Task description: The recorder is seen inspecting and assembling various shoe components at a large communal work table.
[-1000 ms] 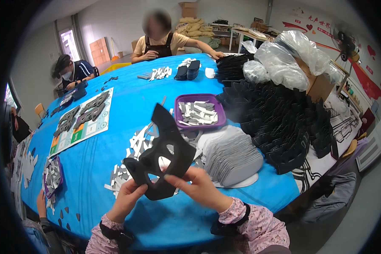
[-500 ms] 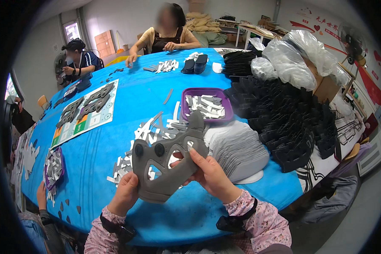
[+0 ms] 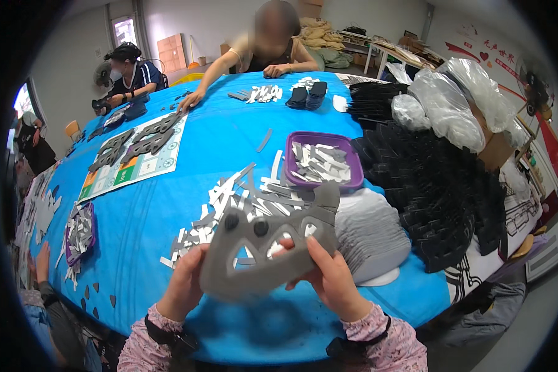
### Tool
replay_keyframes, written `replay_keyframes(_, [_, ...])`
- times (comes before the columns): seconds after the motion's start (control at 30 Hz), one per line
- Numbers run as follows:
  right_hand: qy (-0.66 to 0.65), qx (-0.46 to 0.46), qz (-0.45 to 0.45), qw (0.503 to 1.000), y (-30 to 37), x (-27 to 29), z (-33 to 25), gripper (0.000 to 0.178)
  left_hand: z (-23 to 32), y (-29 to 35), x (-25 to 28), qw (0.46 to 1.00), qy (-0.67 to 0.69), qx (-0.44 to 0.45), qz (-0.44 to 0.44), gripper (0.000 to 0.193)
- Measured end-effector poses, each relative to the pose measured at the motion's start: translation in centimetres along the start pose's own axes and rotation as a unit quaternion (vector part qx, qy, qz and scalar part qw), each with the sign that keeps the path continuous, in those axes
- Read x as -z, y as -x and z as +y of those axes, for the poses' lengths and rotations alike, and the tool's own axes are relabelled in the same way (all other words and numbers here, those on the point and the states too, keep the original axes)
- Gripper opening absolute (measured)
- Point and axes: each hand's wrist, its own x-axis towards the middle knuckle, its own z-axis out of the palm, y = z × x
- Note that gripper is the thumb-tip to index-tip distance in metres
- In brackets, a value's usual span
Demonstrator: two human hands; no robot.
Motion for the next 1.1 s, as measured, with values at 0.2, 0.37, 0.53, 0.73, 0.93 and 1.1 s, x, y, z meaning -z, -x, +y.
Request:
replay_keyframes(0.2, [0.009, 0.007, 0.014, 1.000, 0.3, 0.6, 0.2, 0.047, -0.4, 0.0, 0.1, 1.000, 0.011, 0.011, -0.011, 0.041])
replay_keyframes(0.37, [0.012, 0.000, 0.006, 1.000, 0.4, 0.5, -0.1, 0.051, -0.5, -0.4, 0.3, 1.000, 0.024, 0.011, -0.003, 0.040])
replay_keyframes(0.53, [0.029, -0.017, 0.003, 0.999, 0.5, 0.2, -0.4, 0.055, -0.3, -0.3, 0.0, 1.000, 0.018, 0.010, -0.004, 0.040])
replay_keyframes(0.73, [0.040, -0.019, -0.021, 0.999, 0.3, 0.7, -0.3, 0.050, -0.6, -0.2, 0.1, 1.000, 0.025, -0.002, -0.007, 0.038])
replay_keyframes(0.93, [0.015, 0.001, -0.039, 0.999, 0.1, 0.8, 0.2, 0.047, -0.9, 0.1, 0.4, 0.999, -0.007, 0.008, 0.033, 0.031])
replay_keyframes(1.1, [0.018, 0.005, -0.045, 0.999, 0.0, 1.0, 0.1, 0.052, -0.9, -0.2, -0.1, 0.995, -0.086, 0.004, 0.048, 0.040])
